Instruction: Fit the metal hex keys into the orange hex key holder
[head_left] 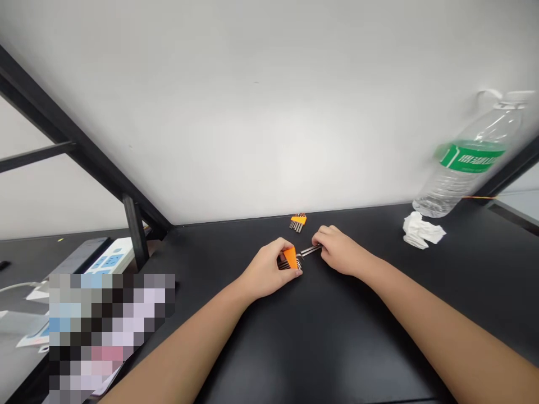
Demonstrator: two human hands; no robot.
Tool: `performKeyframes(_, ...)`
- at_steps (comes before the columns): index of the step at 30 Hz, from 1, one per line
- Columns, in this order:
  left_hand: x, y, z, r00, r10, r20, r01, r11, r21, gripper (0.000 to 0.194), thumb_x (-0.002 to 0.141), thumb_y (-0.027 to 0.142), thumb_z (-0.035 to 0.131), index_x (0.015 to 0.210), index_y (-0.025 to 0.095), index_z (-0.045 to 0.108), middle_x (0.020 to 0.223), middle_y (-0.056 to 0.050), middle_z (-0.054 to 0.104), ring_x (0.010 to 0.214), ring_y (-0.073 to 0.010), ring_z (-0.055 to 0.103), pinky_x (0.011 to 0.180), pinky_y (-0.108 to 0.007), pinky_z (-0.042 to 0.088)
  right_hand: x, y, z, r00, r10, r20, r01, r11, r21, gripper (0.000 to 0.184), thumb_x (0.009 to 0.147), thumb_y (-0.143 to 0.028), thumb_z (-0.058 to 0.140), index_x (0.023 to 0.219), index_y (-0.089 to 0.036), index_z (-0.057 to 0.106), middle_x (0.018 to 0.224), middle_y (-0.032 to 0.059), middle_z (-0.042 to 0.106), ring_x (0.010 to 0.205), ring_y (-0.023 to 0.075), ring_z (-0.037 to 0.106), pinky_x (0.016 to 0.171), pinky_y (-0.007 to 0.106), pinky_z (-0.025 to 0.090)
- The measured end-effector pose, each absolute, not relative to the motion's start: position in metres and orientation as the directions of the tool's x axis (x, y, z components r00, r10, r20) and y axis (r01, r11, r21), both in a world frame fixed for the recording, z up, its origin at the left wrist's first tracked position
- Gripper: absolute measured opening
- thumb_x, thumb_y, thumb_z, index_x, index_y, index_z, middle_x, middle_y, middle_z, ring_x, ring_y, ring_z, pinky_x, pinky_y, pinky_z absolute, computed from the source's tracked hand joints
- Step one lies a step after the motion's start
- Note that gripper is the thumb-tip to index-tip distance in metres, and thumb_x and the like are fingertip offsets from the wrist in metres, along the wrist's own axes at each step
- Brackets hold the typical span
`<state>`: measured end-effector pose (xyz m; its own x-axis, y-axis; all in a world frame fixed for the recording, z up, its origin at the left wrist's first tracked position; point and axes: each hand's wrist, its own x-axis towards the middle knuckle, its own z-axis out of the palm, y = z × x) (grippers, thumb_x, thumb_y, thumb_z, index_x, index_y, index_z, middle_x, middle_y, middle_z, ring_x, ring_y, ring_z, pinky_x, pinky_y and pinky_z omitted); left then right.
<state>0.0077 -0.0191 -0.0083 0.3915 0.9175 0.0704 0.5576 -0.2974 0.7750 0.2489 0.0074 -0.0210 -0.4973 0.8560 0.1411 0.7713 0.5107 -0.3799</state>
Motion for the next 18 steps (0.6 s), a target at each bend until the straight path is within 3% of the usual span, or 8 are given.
performKeyframes(5, 0.007, -0.020, -0.009, 0.377, 0.921, 0.095, 0.564, -0.310, 0.765, 0.036, 0.073, 0.034, 0.079, 0.100, 0.023, 0.057, 0.091, 0.000, 0.066, 0.080, -0.0179, 0.061, 0.072, -0.032, 0.050, 0.241, 0.005, -0.019, -0.459, 0.847, 0.269, 0.740, 0.532, -0.411, 0.026, 0.080, -0.003, 0.051, 0.098, -0.019, 0.061, 0.103, 0.0069, 0.061, 0.098, 0.0221, 0.054, 0.087, 0.035, 0.045)
performKeyframes(8, 0.008, -0.021, -0.008, 0.390, 0.913, 0.117, 0.550, -0.332, 0.766, 0.036, 0.074, 0.035, 0.078, 0.101, 0.023, 0.057, 0.090, 0.000, 0.065, 0.079, -0.0178, 0.060, 0.072, -0.032, 0.049, 0.233, -0.005, -0.011, -0.510, 0.794, 0.330, 0.607, 0.604, -0.516, 0.020, 0.084, -0.010, 0.054, 0.099, -0.020, 0.058, 0.100, 0.0051, 0.063, 0.090, 0.0192, 0.057, 0.082, 0.032, 0.046)
performKeyframes(12, 0.010, -0.024, -0.004, 0.422, 0.897, 0.131, 0.530, -0.362, 0.767, 0.033, 0.076, 0.036, 0.075, 0.101, 0.023, 0.059, 0.091, -0.001, 0.066, 0.079, -0.0183, 0.061, 0.072, -0.031, 0.049, 0.221, -0.015, -0.008, -0.584, 0.776, 0.237, 0.467, 0.561, -0.683, 0.012, 0.088, -0.015, 0.052, 0.094, -0.021, 0.058, 0.088, 0.0010, 0.065, 0.072, 0.0147, 0.058, 0.067, 0.028, 0.045)
performKeyframes(18, 0.009, -0.025, -0.004, 0.389, 0.912, 0.129, 0.617, -0.362, 0.699, 0.031, 0.074, 0.032, 0.075, 0.096, 0.023, 0.056, 0.088, 0.000, 0.064, 0.076, -0.0188, 0.059, 0.067, -0.031, 0.047, 0.232, -0.009, -0.009, -0.448, 0.876, 0.181, 0.571, 0.436, -0.696, 0.016, 0.078, -0.015, 0.054, 0.091, -0.023, 0.059, 0.073, -0.0033, 0.060, 0.064, 0.0141, 0.054, 0.062, 0.027, 0.042)
